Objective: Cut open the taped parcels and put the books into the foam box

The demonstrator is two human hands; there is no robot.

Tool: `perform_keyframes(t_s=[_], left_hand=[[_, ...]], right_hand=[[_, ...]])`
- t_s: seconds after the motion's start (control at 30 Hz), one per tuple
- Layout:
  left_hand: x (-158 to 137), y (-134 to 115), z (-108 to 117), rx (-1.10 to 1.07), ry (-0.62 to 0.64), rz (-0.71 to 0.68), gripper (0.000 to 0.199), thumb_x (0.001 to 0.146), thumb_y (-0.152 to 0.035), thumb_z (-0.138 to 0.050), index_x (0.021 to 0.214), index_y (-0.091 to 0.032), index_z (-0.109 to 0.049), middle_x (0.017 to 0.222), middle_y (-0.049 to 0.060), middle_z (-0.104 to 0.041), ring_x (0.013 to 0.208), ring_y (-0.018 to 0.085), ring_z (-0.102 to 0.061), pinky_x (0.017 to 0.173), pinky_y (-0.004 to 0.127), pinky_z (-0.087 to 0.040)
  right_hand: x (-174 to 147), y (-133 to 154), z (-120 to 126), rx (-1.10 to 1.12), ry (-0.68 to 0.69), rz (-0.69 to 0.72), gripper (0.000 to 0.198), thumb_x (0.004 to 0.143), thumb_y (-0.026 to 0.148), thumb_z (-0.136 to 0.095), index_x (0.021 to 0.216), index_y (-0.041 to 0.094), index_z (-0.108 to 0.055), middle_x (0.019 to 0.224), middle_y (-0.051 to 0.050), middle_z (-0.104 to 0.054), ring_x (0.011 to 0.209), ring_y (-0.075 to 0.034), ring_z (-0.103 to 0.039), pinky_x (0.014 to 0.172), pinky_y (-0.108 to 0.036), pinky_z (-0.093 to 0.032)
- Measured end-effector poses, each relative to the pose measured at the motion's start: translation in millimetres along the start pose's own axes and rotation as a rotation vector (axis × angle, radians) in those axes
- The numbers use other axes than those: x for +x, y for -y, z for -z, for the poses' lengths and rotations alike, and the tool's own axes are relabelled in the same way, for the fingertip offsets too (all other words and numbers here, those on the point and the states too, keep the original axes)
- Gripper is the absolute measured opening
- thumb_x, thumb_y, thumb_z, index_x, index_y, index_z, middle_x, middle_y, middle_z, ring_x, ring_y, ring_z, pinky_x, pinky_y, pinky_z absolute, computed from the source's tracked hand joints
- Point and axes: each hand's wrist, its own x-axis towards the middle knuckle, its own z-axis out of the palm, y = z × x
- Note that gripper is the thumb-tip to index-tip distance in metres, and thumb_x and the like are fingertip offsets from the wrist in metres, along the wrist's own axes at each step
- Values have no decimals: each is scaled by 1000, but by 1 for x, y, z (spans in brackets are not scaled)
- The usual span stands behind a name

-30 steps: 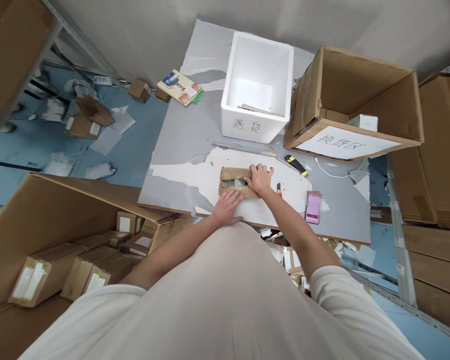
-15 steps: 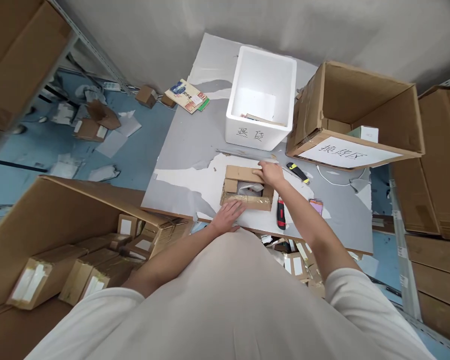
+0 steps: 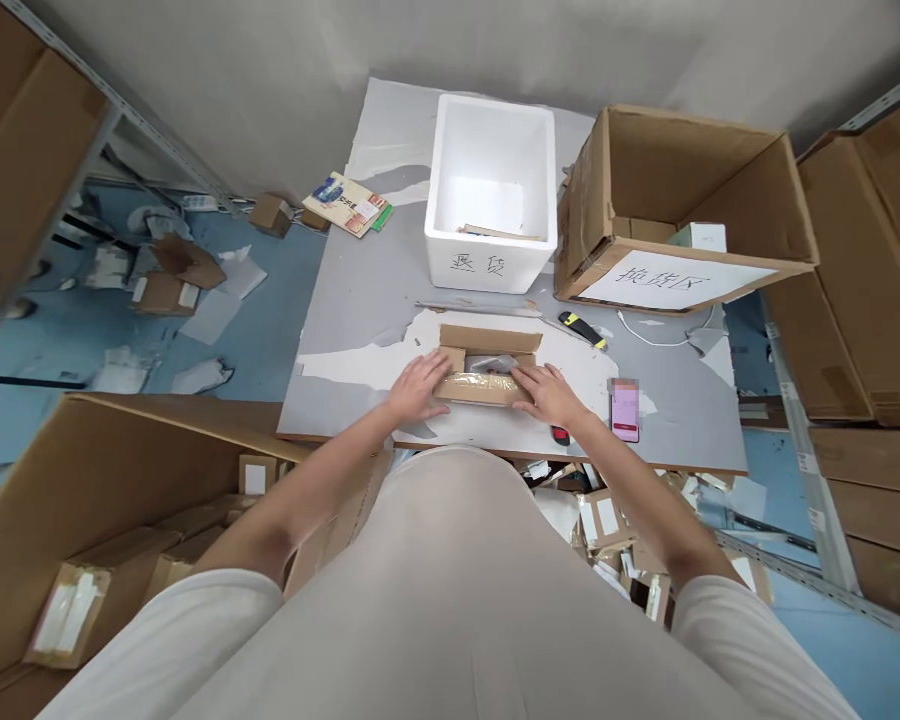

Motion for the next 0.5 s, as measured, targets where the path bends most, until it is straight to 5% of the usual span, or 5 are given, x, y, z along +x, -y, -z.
perform_keyframes(t_s=[0.13,0.27,0.5], left_hand=[[21,25,16,88,116,-20,130,57,-66,-73,151,-3,-10,157,25,-13,147,37,-7,118,47,-11],[37,32,14,97,157,13,128,58,-67,-70,151,-3,-7,157,24,-16,147,35,-9,118,47,-7],[40,33,17,79,231,8,123,59,-57,-69,151,-3,-7,157,23,-17,146,35,-11,117,49,-11]], right_hand=[[-1,9,-3,-40,16,-131,58,89,32,-53,142,13,-38,126,-18,-57,121,-32,-48,109,-58,-20],[-8,24,-16,-70,-82,-144,33,92,11,-36,114,18,-60,104,-12,-64,103,-23,-57,113,-47,-21],[-42,45,-56,129,-155,-51,30,92,30,-44,106,13,-64,141,-19,-48,133,-31,-41,108,-52,-34]])
